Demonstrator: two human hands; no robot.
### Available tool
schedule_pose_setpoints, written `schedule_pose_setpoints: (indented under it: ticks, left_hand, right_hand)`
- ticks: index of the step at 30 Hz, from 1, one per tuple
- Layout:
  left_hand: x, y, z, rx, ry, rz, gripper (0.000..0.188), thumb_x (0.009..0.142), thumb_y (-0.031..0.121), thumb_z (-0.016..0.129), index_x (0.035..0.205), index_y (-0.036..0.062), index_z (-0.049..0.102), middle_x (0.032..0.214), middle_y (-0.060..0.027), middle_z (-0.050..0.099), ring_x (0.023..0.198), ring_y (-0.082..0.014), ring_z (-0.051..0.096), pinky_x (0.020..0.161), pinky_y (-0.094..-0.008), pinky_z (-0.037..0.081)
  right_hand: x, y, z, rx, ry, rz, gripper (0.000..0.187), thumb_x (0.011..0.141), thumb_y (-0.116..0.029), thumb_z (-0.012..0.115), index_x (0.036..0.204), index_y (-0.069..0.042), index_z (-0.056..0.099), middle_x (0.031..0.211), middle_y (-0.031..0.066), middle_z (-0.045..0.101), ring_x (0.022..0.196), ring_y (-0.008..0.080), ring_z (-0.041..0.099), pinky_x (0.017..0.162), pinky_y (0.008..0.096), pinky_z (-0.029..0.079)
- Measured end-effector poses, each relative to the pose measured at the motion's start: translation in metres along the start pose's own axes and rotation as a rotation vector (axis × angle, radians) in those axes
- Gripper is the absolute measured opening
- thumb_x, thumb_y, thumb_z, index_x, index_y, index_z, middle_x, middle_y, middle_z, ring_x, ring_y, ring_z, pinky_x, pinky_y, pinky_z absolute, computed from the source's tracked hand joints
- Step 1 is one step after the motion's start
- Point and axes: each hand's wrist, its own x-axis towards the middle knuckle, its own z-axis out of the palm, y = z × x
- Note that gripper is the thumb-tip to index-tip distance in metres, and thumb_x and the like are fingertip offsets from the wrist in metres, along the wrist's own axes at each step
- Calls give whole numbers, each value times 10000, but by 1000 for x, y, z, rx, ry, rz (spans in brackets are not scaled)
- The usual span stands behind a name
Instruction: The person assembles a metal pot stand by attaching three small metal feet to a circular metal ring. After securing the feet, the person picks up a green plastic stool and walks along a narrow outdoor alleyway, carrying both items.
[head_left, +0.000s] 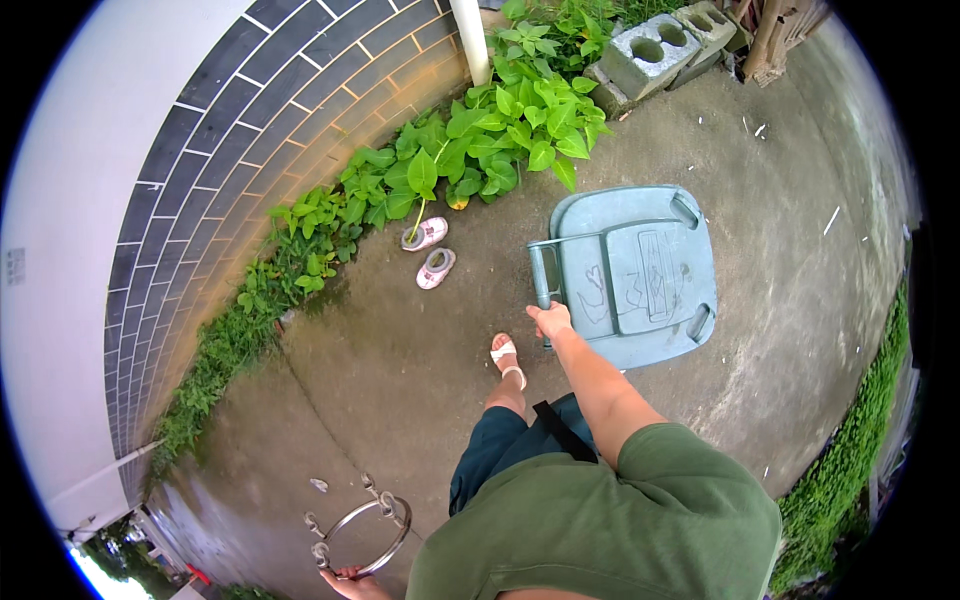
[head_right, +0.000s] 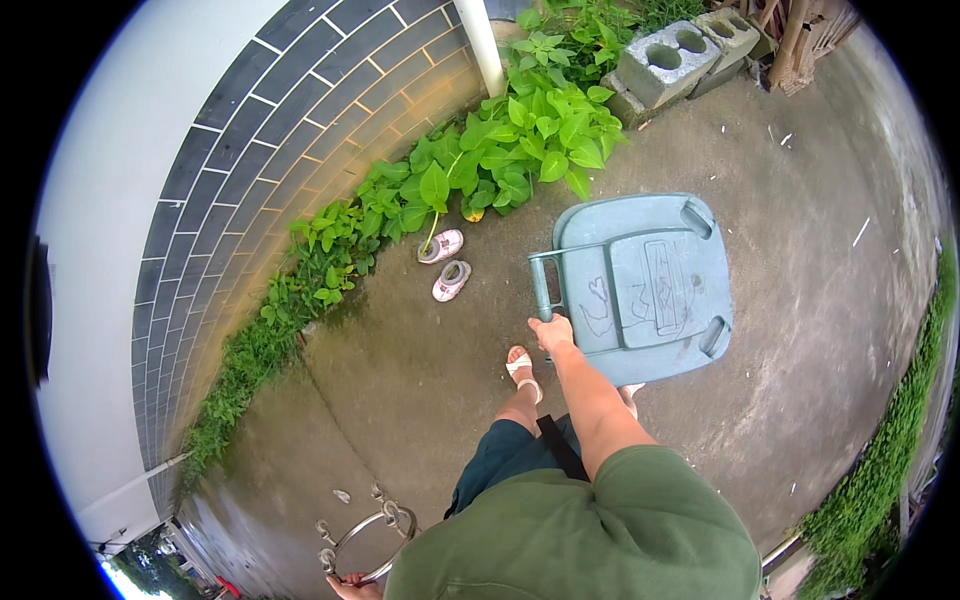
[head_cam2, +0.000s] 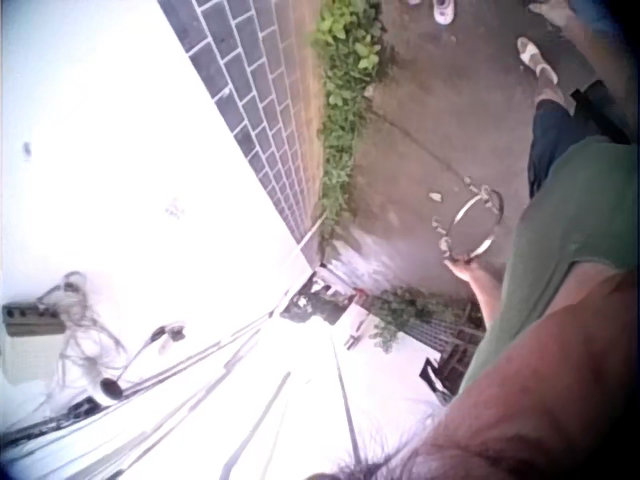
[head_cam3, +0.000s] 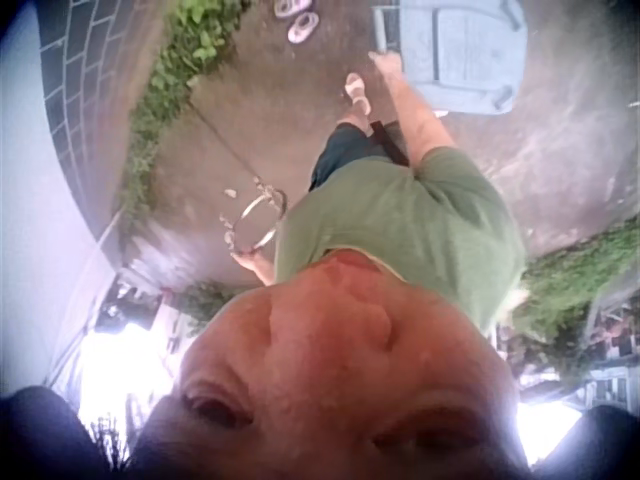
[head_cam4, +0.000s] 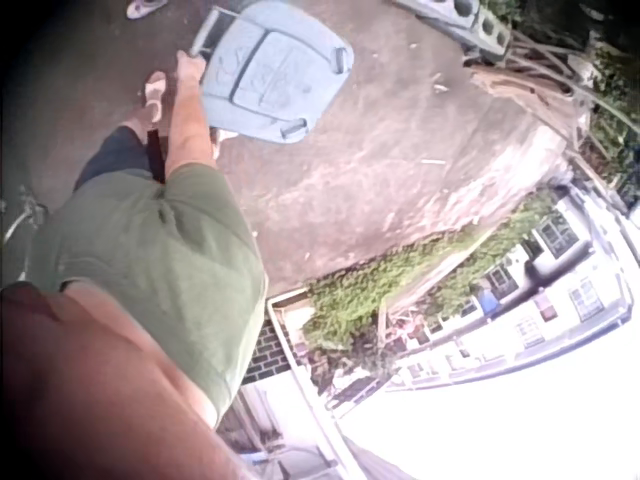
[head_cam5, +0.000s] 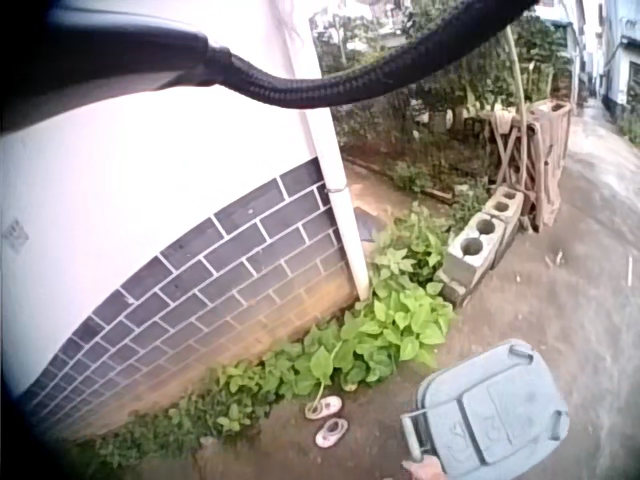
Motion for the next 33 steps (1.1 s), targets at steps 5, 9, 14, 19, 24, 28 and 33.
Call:
schedule_pose_setpoints:
  ticks: [5, 9, 14, 19, 24, 28, 33]
  left_hand:
    - [-29, 7, 92, -34, -121, -126, 297, 834, 473, 523, 748, 200, 446, 460, 81, 271, 373, -53, 265, 346, -200, 228]
    - [-93, -43, 169, 135, -173, 66, 423, 801, 553, 522, 648, 176, 405, 467, 73, 279, 375, -52, 259, 350, -202, 218]
    - [-249, -122, 291, 311, -381, 79, 437, 794, 563, 523, 638, 175, 397, 467, 71, 283, 376, -54, 262, 349, -204, 217]
    - [-440, -183, 405, 402, -670, 74, 452, 788, 574, 524, 628, 173, 390, 467, 69, 288, 376, -55, 265, 349, -206, 216]
    - [-576, -216, 467, 454, -802, 106, 466, 782, 584, 525, 617, 172, 382, 468, 68, 292, 376, -56, 268, 348, -207, 216]
    - [-666, -265, 522, 484, -859, 116, 477, 777, 592, 526, 609, 171, 376, 468, 66, 296, 376, -57, 270, 348, -209, 215]
    - [-797, -318, 601, 475, -1032, 120, 492, 771, 603, 527, 599, 170, 369, 468, 64, 300, 376, -58, 272, 347, -210, 214]
  right_hand:
    - [-33, -42, -138, 300, 68, -64, 214, 750, -185, 650, 743, -69, 470, 532, 5, 437, 405, 102, 396, 367, 272, 351]
    - [-64, -50, -317, 254, 334, -86, 231, 723, -212, 648, 766, -41, 498, 555, 14, 452, 410, 106, 410, 370, 275, 364]
    - [-142, 14, -478, 560, 380, -95, 229, 723, -231, 652, 733, -66, 493, 559, 12, 451, 412, 110, 408, 373, 273, 355]
    - [-195, 82, -580, 920, 456, -102, 237, 767, -207, 636, 655, -96, 459, 519, -5, 424, 408, 94, 391, 386, 271, 356]
    - [-191, 123, -664, 1179, 620, -105, 223, 764, -196, 634, 675, -92, 459, 528, -9, 422, 396, 93, 377, 380, 286, 359]
    - [-153, 150, -734, 1356, 866, -14, 185, 769, -175, 611, 752, -64, 464, 527, 14, 421, 386, 113, 386, 359, 307, 357]
    - [-97, 182, -827, 1541, 1208, 88, 208, 774, -187, 589, 822, -33, 457, 518, 47, 414, 379, 158, 396, 346, 331, 344]
